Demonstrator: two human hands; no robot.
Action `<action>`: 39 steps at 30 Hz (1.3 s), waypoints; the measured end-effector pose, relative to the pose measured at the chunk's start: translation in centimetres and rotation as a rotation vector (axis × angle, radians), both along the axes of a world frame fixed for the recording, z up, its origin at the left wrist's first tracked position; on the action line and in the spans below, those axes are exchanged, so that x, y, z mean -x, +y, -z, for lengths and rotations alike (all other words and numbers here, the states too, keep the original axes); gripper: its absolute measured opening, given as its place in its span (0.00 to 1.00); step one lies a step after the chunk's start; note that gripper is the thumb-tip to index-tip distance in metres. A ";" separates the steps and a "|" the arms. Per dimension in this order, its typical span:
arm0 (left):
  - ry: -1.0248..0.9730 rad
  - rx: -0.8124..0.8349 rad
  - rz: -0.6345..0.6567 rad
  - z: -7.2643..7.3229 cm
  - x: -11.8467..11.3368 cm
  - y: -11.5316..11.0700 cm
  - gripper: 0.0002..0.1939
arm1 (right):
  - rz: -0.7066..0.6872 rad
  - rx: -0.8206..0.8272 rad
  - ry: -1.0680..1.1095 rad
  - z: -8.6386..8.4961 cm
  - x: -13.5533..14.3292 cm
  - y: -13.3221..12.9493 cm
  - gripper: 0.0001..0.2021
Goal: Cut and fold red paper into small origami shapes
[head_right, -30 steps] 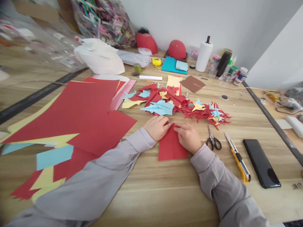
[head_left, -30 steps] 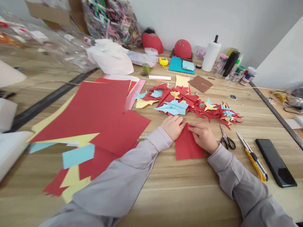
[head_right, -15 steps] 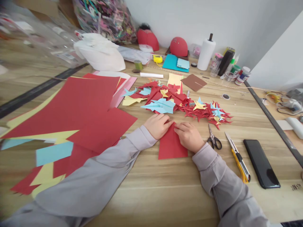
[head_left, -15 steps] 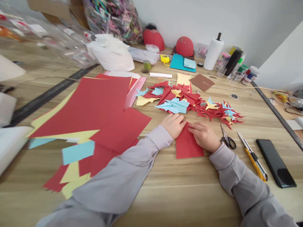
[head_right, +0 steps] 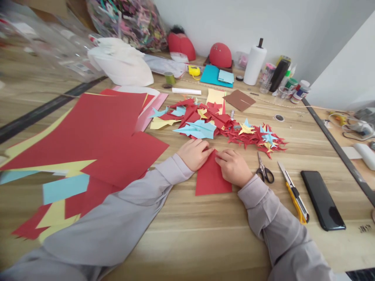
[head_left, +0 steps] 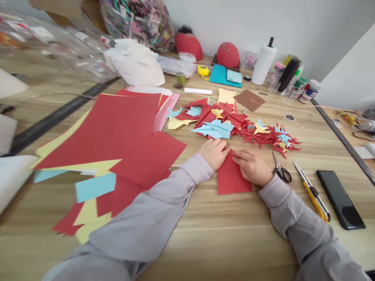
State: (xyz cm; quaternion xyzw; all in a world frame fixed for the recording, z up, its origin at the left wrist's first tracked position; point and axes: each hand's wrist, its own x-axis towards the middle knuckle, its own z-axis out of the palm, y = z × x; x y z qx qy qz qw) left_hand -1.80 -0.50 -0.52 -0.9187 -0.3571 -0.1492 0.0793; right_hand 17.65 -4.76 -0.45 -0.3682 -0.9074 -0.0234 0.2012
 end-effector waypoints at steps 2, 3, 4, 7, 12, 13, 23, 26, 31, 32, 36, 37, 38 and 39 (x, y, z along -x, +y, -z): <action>-0.003 0.001 0.003 0.0 0.0 0.0 0.17 | 0.003 -0.005 -0.008 0.0 0.0 0.0 0.17; -0.003 0.001 0.002 0.0 0.0 0.0 0.17 | 0.001 -0.007 -0.008 0.0 0.0 0.0 0.17; -0.001 0.001 0.001 0.0 0.0 0.0 0.17 | -0.003 -0.009 -0.006 0.0 0.0 0.0 0.17; 0.011 -0.008 0.000 0.0 0.0 0.0 0.17 | -0.016 -0.020 0.000 0.1 -0.1 0.1 0.16; 0.015 -0.043 0.001 0.2 0.1 0.0 0.16 | -0.013 -0.023 -0.010 0.1 -0.1 0.1 0.16; 0.013 -0.046 0.000 0.2 0.1 0.0 0.16 | -0.012 -0.024 -0.012 0.1 -0.1 0.1 0.16; -0.015 -0.086 0.016 0.8 0.3 0.3 0.16 | 0.002 -0.037 -0.039 0.1 0.0 0.1 0.16; -0.017 -0.079 0.016 0.8 0.3 0.2 0.16 | 0.006 -0.027 -0.043 0.0 0.0 0.0 0.16; -0.010 -0.076 -0.005 0.6 0.2 0.1 0.15 | 0.012 -0.028 -0.051 -0.1 0.1 -0.1 0.16; -0.007 -0.076 -0.008 0.5 0.2 0.1 0.15 | 0.013 -0.029 -0.053 -0.1 0.1 -0.1 0.16; -0.004 -0.073 -0.009 0.4 0.2 0.0 0.15 | 0.012 -0.025 -0.059 -0.1 0.1 0.0 0.15; -0.004 -0.072 -0.008 0.4 0.2 0.0 0.15 | 0.012 -0.023 -0.061 -0.1 0.1 0.0 0.15; -0.004 -0.072 -0.009 0.4 0.2 0.0 0.16 | 0.011 -0.022 -0.063 -0.1 0.1 0.0 0.16; -0.004 -0.072 -0.011 0.4 0.1 0.0 0.16 | 0.012 -0.023 -0.065 -0.1 0.1 0.0 0.16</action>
